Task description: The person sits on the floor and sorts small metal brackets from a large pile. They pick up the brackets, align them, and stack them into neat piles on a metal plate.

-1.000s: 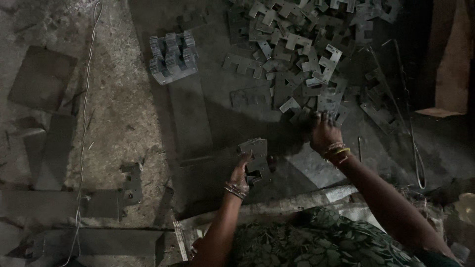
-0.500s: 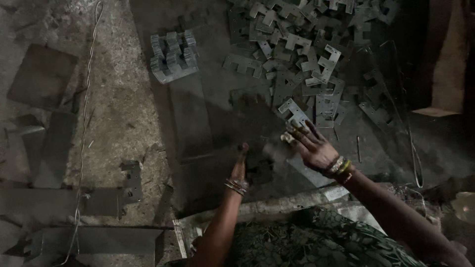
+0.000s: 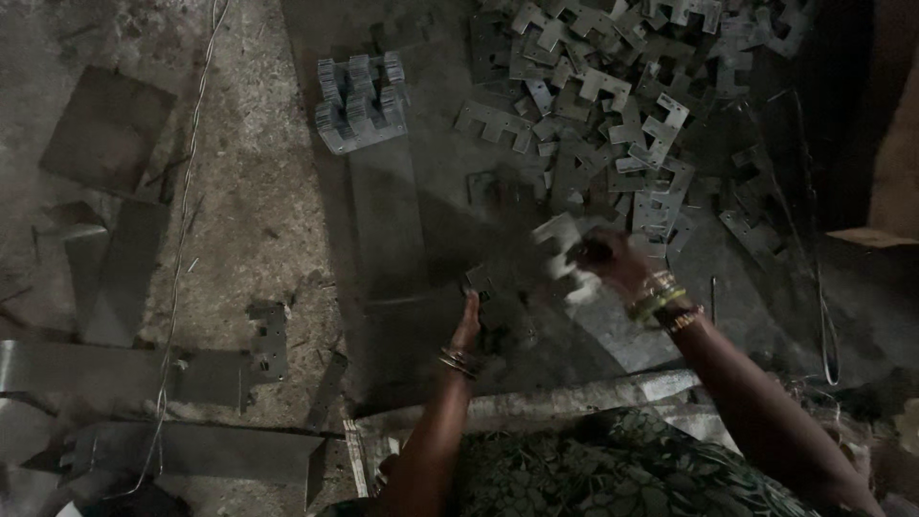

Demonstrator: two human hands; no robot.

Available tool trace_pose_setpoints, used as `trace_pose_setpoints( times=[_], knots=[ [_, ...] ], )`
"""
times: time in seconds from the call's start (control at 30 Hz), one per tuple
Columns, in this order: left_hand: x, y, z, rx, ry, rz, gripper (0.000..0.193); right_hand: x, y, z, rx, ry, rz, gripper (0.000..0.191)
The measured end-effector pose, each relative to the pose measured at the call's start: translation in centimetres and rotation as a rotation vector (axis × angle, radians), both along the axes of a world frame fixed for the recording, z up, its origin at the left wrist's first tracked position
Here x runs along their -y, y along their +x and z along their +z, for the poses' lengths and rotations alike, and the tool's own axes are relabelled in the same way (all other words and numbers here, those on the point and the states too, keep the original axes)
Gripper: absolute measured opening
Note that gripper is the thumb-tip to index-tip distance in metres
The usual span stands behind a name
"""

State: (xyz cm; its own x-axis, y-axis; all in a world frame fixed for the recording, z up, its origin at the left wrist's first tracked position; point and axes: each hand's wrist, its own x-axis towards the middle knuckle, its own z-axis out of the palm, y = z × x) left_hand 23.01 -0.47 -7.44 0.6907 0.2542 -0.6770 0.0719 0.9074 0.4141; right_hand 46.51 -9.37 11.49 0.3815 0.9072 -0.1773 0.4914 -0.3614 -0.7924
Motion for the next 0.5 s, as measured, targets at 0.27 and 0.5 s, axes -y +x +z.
trace_pose_setpoints(
  times=[0.27, 0.5],
  knots=[
    [-1.0, -0.4, -0.9, 0.354, -0.105, -0.114, 0.118, -6.7, 0.6, 3.1, 0.462, -0.548, -0.17, 0.068],
    [-1.4, 0.1, -1.2, -0.017, 0.828, -0.016, 0.115, -10.2, 0.9, 1.3, 0.836, -0.727, 0.019, 0.07]
  ],
)
